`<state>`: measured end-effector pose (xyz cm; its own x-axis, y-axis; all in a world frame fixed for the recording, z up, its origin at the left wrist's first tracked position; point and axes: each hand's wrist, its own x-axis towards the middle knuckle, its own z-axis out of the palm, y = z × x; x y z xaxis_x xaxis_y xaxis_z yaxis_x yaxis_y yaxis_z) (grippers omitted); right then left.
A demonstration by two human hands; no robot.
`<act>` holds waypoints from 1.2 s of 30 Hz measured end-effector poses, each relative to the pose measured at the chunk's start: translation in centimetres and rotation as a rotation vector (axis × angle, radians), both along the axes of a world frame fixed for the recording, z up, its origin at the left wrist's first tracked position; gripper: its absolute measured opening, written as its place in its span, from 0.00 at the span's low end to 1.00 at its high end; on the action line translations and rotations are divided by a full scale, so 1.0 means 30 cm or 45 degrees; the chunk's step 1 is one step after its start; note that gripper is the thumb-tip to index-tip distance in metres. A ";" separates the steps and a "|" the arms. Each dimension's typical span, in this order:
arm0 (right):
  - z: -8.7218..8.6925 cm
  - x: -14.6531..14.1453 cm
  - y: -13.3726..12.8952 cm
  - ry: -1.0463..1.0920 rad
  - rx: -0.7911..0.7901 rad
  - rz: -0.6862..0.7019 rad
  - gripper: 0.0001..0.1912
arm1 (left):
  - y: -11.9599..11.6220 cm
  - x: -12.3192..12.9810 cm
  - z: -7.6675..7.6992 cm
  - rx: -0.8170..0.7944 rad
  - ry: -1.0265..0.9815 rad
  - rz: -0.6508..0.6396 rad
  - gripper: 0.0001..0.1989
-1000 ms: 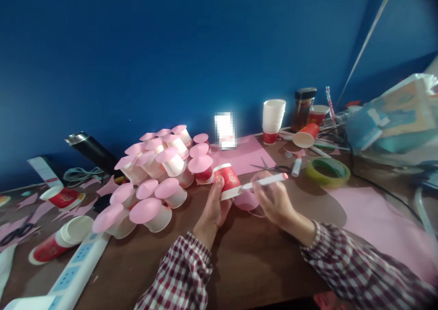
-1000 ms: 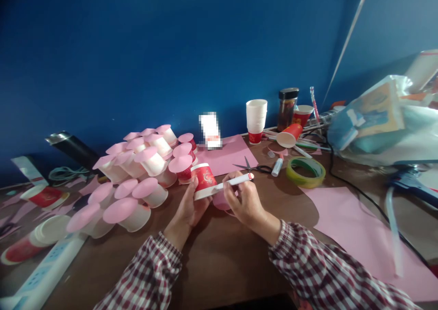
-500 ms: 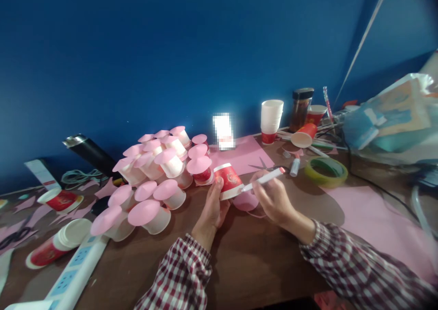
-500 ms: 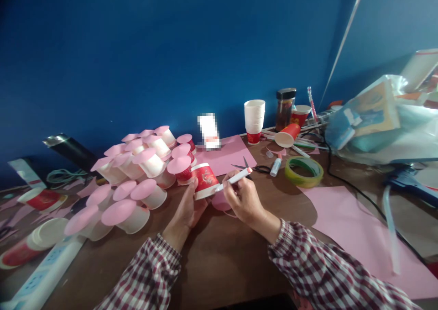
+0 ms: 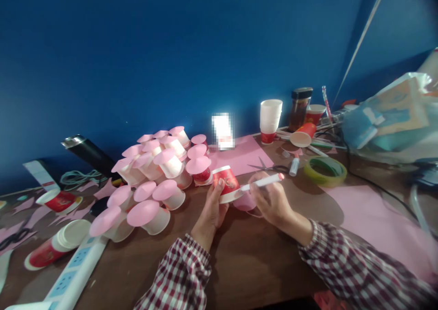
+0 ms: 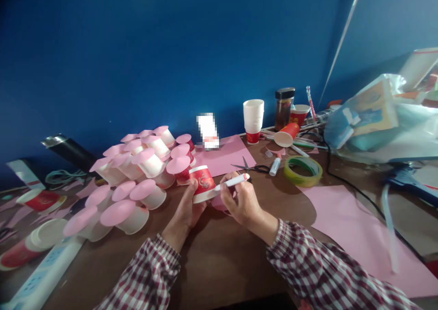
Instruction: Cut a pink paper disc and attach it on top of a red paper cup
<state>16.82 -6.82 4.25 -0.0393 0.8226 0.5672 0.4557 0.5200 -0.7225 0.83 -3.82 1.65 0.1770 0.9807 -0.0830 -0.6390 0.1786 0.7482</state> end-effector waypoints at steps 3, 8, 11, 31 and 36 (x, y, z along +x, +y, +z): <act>0.000 0.001 0.003 -0.008 -0.015 0.060 0.08 | 0.002 -0.002 -0.001 -0.054 -0.035 0.036 0.19; -0.008 -0.001 0.012 0.117 -0.092 0.001 0.06 | 0.000 -0.002 0.007 -0.114 -0.061 0.035 0.19; -0.010 -0.002 0.017 0.116 -0.113 0.045 0.07 | -0.006 0.000 0.018 -0.126 -0.070 0.034 0.19; 0.004 -0.008 -0.010 -0.047 0.015 0.052 0.07 | -0.001 0.017 0.021 -0.027 -0.008 0.087 0.19; 0.000 -0.005 -0.008 -0.019 0.034 -0.010 0.07 | -0.005 0.010 0.014 0.057 0.041 0.016 0.17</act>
<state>16.66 -7.07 4.25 -0.0417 0.8075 0.5884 0.4706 0.5353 -0.7014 1.13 -3.97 2.08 0.1626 0.9857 -0.0447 -0.6167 0.1369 0.7752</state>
